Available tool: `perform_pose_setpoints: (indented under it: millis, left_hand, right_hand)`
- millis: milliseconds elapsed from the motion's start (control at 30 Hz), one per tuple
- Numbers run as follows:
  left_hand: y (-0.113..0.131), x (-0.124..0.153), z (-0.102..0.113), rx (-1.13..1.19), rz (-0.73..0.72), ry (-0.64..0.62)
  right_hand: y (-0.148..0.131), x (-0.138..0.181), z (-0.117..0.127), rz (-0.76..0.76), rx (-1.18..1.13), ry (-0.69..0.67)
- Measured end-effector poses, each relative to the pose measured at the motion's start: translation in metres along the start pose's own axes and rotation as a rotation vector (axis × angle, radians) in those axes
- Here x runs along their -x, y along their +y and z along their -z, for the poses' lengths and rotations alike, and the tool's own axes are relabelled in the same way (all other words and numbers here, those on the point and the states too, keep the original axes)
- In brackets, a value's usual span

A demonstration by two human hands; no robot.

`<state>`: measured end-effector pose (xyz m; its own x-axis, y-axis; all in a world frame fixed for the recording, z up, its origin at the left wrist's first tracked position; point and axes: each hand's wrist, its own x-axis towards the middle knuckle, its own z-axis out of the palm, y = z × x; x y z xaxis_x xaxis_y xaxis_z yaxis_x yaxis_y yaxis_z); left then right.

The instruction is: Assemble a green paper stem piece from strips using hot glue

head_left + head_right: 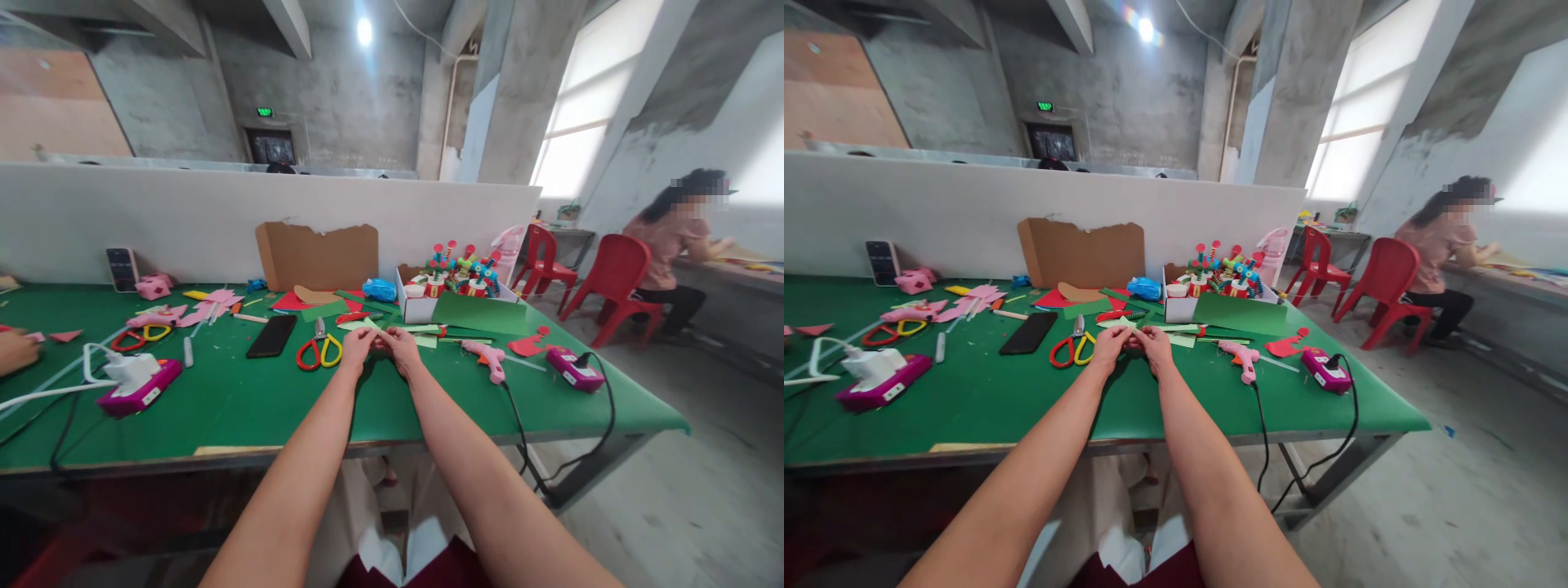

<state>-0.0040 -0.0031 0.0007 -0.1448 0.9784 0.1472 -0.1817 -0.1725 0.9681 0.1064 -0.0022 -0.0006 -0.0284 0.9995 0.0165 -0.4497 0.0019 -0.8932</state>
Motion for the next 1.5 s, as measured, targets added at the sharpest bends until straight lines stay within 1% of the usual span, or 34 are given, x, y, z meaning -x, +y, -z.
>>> perform_pose_setpoints:
  millis: [167,367,467,633,867,1000,1200,1333,1500]
  left_hand:
    - [-0.002,-0.002,0.000,-0.048,0.002,0.042]
    - [-0.006,-0.003,0.001,-0.057,0.014,0.012]
    - [-0.008,-0.003,0.001,-0.058,-0.018,0.040]
    - [-0.012,-0.004,0.001,-0.044,-0.007,0.074]
    - [-0.011,-0.001,0.002,-0.148,-0.047,0.026]
    - [-0.009,0.000,0.001,-0.211,-0.083,0.023]
    - [-0.006,0.003,-0.001,-0.136,-0.081,0.051]
    - [-0.004,0.004,-0.001,-0.114,-0.060,0.063]
    - [-0.004,0.003,-0.002,-0.143,-0.048,0.068]
  right_hand:
    - [0.001,-0.001,0.001,0.016,0.075,0.035]
    - [0.002,-0.001,0.003,0.034,0.068,0.071]
    - [0.002,0.000,0.003,0.030,0.055,0.042]
    - [0.002,0.002,0.003,0.034,0.054,-0.006]
    - [0.002,0.003,0.003,0.063,0.111,0.039]
    - [0.001,0.003,0.003,0.067,0.138,0.055]
    - [-0.001,0.005,0.002,0.074,0.117,0.029]
    - [-0.002,0.006,0.001,0.097,0.122,0.053]
    - [-0.002,0.005,0.000,0.114,0.149,0.076]
